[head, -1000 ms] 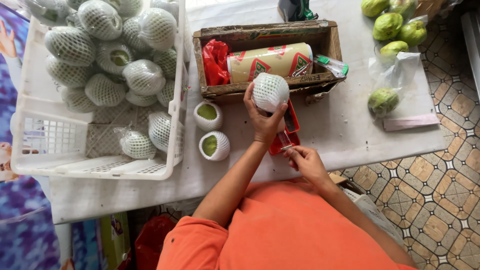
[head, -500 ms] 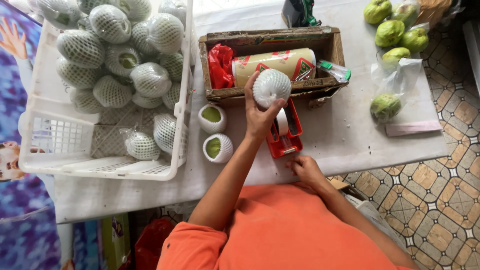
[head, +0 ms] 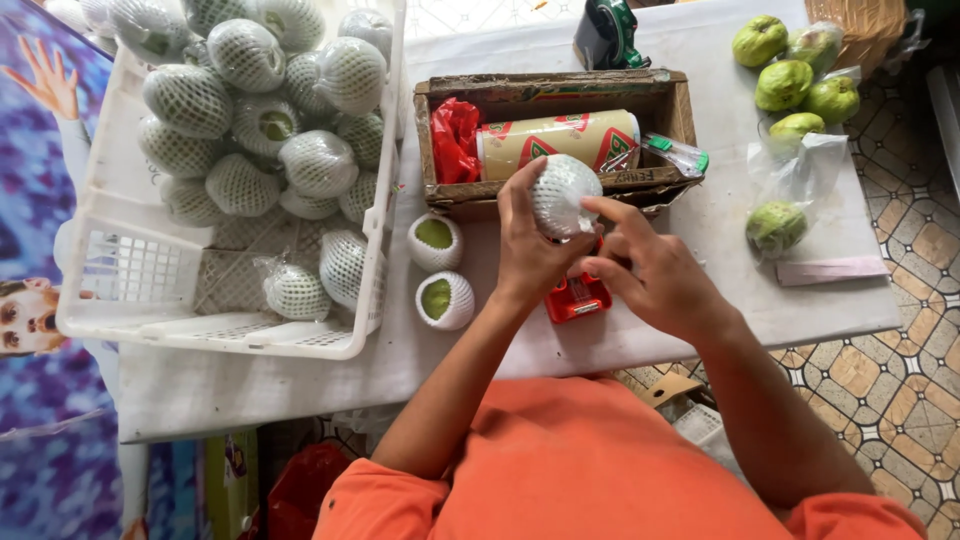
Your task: Packaging guavas by placing them in foam nets and wrapping them in plastic film
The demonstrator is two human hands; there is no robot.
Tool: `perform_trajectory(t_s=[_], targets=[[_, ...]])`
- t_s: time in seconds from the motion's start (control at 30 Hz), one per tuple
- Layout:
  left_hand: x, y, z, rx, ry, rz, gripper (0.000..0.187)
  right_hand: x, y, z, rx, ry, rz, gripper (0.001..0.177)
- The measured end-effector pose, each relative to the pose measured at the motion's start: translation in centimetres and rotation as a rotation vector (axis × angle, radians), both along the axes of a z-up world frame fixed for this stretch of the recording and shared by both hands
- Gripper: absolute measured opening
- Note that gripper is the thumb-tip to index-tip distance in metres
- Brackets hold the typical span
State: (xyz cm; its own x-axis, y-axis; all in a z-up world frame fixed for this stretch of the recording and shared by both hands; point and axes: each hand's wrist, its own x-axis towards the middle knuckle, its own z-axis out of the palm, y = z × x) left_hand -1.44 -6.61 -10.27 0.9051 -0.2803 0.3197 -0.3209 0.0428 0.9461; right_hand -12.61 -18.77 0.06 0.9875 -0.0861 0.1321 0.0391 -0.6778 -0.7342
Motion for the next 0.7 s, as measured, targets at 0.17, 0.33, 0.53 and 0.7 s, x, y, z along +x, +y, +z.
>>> perform_trajectory(t_s=[0.17,0.33,0.53,0.7], targets=[[-0.6,1.0,0.7,0.118,0.031,-0.002,0.098,2.5,0.7,-1.2,-0.136,-0.031,-0.017,0.058],[-0.9,1.9,1.8,0.140,0.094,0.009,0.094,2.9,0.2,-0.9,-0.120,0.019,-0.037,0.052],[-0.6,3.0,2.1,0.086,0.060,-0.014,0.090,4.1,-1.2,-1.7,0.052,0.153,-0.047,0.051],[-0.6,4.0,3.0,0.043,0.026,-0.083,0.092,5.4,-3.3,-4.4,0.466,0.231,0.021,0.066]])
